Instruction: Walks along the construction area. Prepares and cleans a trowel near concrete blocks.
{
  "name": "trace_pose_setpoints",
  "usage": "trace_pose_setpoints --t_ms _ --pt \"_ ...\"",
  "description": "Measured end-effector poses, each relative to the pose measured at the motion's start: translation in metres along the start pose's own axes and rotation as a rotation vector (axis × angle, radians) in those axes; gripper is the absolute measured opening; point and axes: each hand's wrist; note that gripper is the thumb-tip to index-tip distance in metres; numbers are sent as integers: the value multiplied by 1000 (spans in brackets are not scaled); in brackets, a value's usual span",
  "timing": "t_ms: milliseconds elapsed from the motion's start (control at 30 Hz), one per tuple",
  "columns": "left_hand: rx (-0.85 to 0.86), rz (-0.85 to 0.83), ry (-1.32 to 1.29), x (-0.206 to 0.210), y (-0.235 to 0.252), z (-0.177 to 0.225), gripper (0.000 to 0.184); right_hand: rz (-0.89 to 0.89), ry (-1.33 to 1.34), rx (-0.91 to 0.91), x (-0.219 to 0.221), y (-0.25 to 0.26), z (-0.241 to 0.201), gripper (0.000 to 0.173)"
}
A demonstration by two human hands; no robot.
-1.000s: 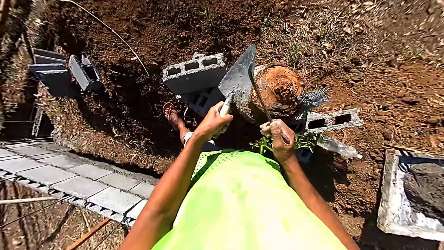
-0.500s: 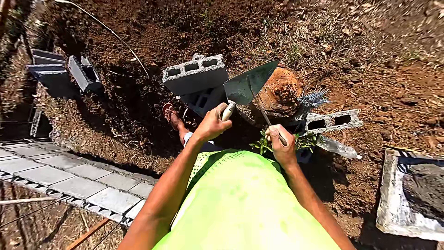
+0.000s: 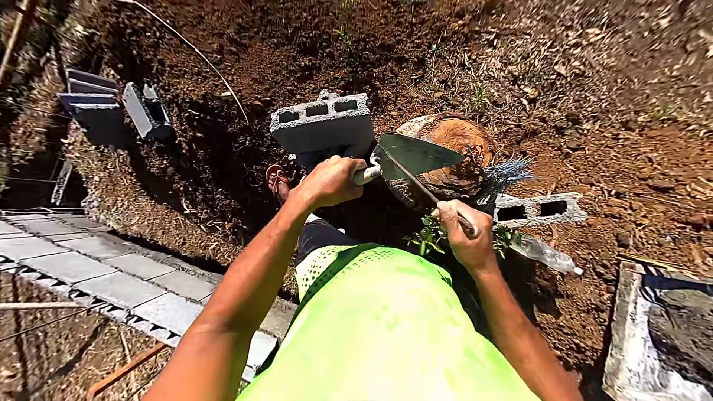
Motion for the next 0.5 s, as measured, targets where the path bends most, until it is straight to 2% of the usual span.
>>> trace_pose_setpoints --t_ms 67,133,233,333,400,500 --pt "-36 -20 9 3 -7 -2 20 84 175 -102 0 -7 -22 39" --pt "-38 -16 10 2 -7 -2 19 80 218 -184 10 -5 -6 38" --pt "-41 -26 33 -2 -5 2 18 -71 45 23 12 0 20 36" --pt "-57 -48 90 -6 -5 3 20 9 193 -4 4 7 -7 37" --pt "-29 -48 111 -3 -5 4 19 -2 203 -27 8 11 -5 37" --pt "6 -50 135 -4 2 7 17 -146 89 161 8 27 5 36"
Point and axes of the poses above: each hand's wrist, its own y-axis towards the middle knuckle, its own x-axis out of the palm, z = x × y, and after that the axes turned 3 degrees about x, right-handed
